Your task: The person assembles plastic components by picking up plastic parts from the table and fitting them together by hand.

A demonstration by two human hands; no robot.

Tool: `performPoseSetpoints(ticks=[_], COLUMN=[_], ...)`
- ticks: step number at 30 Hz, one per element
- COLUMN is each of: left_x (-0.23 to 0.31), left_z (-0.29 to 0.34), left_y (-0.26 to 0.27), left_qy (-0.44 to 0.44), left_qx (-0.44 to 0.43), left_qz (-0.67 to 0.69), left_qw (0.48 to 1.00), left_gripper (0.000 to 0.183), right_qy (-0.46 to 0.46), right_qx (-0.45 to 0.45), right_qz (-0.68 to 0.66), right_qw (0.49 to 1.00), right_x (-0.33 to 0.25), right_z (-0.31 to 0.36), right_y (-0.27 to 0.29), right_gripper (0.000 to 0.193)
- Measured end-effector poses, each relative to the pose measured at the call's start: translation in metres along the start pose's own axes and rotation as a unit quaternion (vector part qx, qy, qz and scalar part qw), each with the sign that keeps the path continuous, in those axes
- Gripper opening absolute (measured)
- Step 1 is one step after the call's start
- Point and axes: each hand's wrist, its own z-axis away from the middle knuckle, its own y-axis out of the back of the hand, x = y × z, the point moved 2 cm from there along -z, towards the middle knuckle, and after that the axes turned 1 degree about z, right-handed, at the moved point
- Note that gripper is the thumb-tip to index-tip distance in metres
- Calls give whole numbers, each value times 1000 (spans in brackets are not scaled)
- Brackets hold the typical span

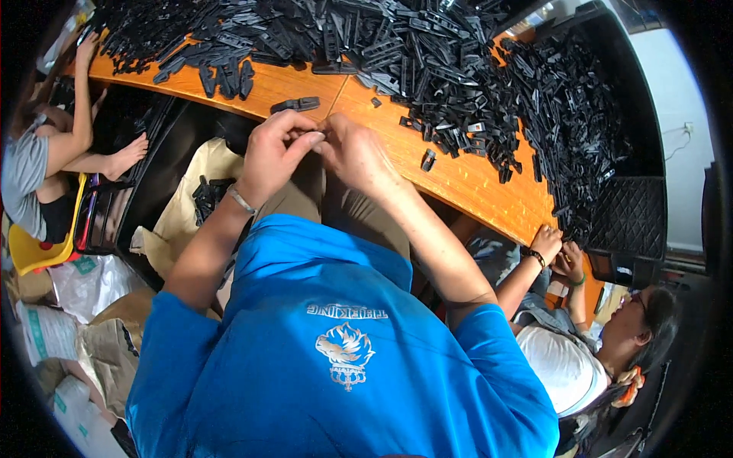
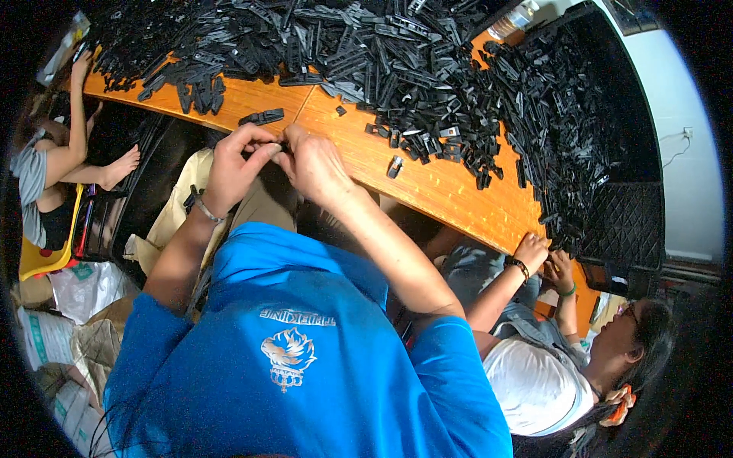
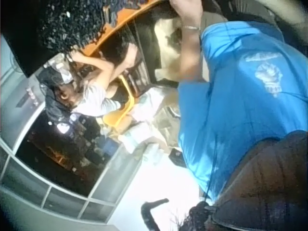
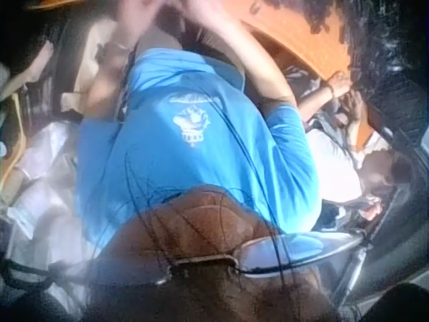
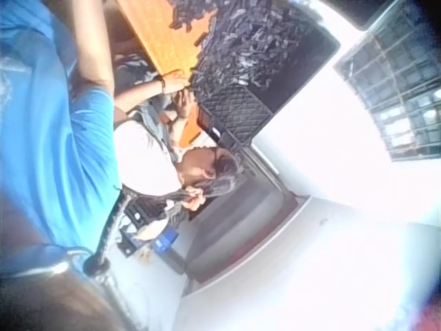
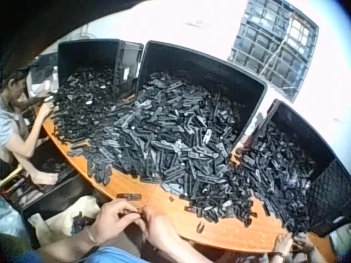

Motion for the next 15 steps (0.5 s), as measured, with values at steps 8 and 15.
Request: performPoseSetpoints(ticks=[8,15], left_x=[-13,-14], left_z=[16,-22], left_y=[-13,25], left_qy=[281,11], left_qx=[22,102], left_qz=[299,-185], left_qw=[911,977], left_gripper=[7,22], right_qy=[139,118], right_qx=[119,174], right_qz=[10,26], right_qw=[983,977], right_x=[0,10], right_z=[12,-36], right_y=[0,13], right_gripper=[22,25])
